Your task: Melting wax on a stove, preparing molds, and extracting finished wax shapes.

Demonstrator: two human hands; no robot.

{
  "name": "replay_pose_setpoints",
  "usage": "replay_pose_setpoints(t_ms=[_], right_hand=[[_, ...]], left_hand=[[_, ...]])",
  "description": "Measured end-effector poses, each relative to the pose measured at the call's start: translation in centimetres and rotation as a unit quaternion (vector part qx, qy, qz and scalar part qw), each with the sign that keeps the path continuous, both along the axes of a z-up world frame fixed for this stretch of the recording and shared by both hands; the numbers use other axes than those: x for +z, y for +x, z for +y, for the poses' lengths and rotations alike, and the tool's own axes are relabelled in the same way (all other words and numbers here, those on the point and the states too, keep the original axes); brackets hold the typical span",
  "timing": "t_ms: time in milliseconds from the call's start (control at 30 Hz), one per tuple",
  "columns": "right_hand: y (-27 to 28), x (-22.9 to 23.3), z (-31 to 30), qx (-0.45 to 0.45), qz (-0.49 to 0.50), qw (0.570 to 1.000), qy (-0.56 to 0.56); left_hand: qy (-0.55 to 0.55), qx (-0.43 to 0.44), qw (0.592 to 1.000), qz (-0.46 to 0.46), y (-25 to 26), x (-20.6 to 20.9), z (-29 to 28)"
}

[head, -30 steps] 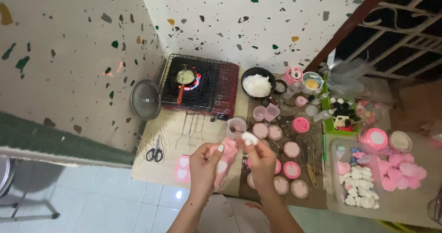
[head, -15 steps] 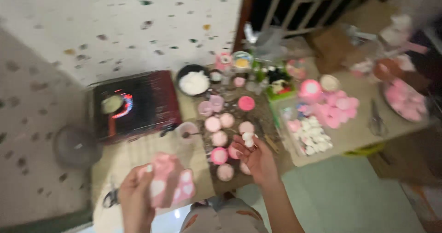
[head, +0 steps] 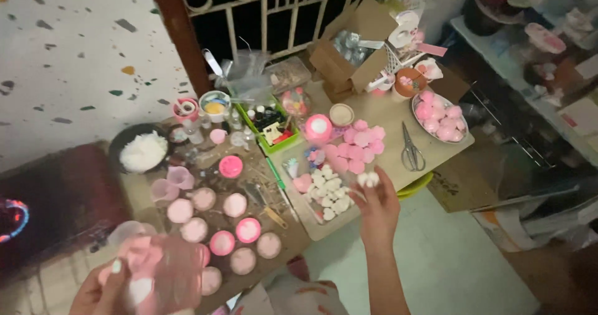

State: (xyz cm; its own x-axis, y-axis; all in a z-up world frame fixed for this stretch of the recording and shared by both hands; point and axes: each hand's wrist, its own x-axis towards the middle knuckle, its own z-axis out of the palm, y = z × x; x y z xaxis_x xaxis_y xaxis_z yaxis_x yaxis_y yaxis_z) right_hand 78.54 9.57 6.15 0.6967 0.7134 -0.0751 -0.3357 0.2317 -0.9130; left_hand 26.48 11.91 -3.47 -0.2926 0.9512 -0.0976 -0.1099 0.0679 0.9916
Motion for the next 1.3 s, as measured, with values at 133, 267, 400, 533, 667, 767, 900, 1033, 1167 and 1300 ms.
replay_pose_setpoints(t_ms=[133,267,400,533,667,767,900,1033,1167,1300], right_hand=[[0.3,6.6,3.3,0.039,-0.179,0.978,0.096],[0.4,8.6,5.9,0.066,-0.191,0.973,0.111],[0.5,9.7,6.5,0.138,-0.206,0.951,0.184],[1.2,9.6,6.8,0.128,-0.253,0.94,0.192],[2.2,9.3,7.3,0.125,-0.26,0.93,0.226],[3.2,9.0,7.6,0.095,-0.331,0.909,0.235],[4.4,8.1,8.4,0.081,-0.357,0.897,0.247],[6.3,5.0,10.7,0.058,-0.478,0.857,0.182],[12.2,-6.3,13.7,0.068,-0.55,0.827,0.099],[21.0,-26.0,11.2,0.021,-0.529,0.834,-0.155]], left_hand=[[-0.026,0.068,0.996,-0.055,9.7,3.7,-1.0],[0.017,0.116,0.987,-0.113,16.3,5.8,-1.6],[-0.012,0.129,0.974,-0.184,20.8,9.4,-2.8],[-0.009,0.135,0.969,-0.209,22.9,10.7,-3.2],[0.008,0.151,0.968,-0.198,23.8,9.8,-3.1],[0.021,0.155,0.969,-0.193,24.6,10.1,-2.9],[0.006,0.162,0.971,-0.175,25.4,11.0,-2.6],[-0.002,0.147,0.97,-0.193,26.4,13.0,-2.7],[0.003,0.154,0.97,-0.189,26.5,12.3,-3.5],[-0.006,0.155,0.966,-0.206,27.4,11.2,-3.6]])
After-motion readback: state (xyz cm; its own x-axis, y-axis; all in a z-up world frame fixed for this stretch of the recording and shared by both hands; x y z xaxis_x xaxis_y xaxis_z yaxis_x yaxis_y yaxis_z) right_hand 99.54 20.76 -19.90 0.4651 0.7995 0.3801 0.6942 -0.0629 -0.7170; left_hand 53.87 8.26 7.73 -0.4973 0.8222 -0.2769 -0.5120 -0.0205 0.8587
